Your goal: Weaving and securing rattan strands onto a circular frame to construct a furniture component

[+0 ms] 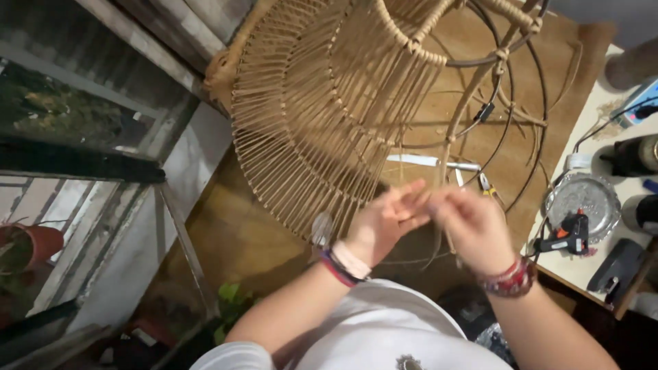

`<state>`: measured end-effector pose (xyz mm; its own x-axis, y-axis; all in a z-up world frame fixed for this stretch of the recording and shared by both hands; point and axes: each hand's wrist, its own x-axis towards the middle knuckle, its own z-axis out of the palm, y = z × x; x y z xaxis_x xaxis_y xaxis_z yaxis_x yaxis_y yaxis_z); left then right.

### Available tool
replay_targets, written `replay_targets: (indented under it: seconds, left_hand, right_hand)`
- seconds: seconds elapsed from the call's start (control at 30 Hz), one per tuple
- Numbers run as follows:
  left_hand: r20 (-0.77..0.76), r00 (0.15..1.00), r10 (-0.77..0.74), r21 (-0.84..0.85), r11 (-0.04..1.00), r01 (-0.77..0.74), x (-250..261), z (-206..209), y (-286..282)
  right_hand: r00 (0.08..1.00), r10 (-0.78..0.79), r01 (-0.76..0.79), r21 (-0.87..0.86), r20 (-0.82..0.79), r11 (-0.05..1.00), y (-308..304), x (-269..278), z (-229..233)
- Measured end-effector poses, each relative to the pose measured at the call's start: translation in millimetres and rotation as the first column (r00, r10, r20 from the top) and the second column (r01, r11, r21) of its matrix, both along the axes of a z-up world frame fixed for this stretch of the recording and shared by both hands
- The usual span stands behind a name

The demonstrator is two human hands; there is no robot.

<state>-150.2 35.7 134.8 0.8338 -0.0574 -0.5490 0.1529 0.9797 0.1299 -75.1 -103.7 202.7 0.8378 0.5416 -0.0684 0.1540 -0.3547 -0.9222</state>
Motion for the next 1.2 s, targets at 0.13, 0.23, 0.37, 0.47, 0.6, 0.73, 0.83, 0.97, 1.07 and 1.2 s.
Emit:
replay_targets:
  seconds: [0.13,0.23,0.37,0.47,0.6,0.73,0.83,0.97,1.07,1.2]
  left_hand:
    - [0.129,0.989,-0.07,-0.047,0.996,0.077,-10.8,-77.2,11.7]
    - [-0.033,0.997,-0.063,0.196,0.978,0.068,-4.0,-102.1,9.6]
    - [-0.019,1.0,0.014,0.735,0.678,0.004,-4.0,-145.0,-2.0]
    - [-0.026,0.989,-0.142,0.785,0.61,0.108,-20.6,-150.5,-8.4]
    - [-0.036,0.916,-0.399,0.587,0.733,0.343,-39.7,-130.1,1.0]
    - [-0.415,0.774,-0.479,0.89,-0.035,0.456,-37.1,-128.0,32.7]
    - [-0.612,0.717,-0.334,0.725,-0.6,0.338,-31.6,-101.2,44.5]
    - [-0.529,0.693,-0.49,0.848,-0.282,0.448,-42.1,-103.5,32.9]
    - [-0.239,0.771,-0.591,0.75,0.392,0.533,-51.2,-102.8,30.8]
    - [-0.313,0.766,-0.562,0.906,0.064,0.418,-45.2,-164.7,39.7]
  right_hand:
    - [0.954,0.254,-0.251,0.04,-0.16,0.967,-11.6,-9.2,5.6]
    - [0.96,0.255,-0.28,0.367,0.116,0.887,-10.8,19.6,44.7]
    - [0.916,0.287,-0.25,-0.161,0.281,0.955,-18.2,18.6,35.0]
    - [0.88,0.464,-0.271,-0.688,0.107,0.673,-26.9,-25.0,-49.8]
    - [0.846,0.443,-0.444,-0.853,-0.297,0.276,-53.2,-73.2,-193.3]
    - [0.955,0.264,-0.294,-0.561,-0.137,0.774,-6.3,-40.3,-105.3]
    - [0.973,-0.076,0.127,0.229,-0.22,0.965,15.4,-26.8,-16.4]
    - [0.97,0.085,-0.059,0.121,-0.227,0.991,-9.8,-56.7,-28.1]
    - [0.935,0.177,-0.329,-0.561,-0.307,0.759,-31.3,-96.4,-155.5]
    - [0.98,0.176,-0.199,-0.368,-0.095,0.909,-14.0,-95.5,-128.0]
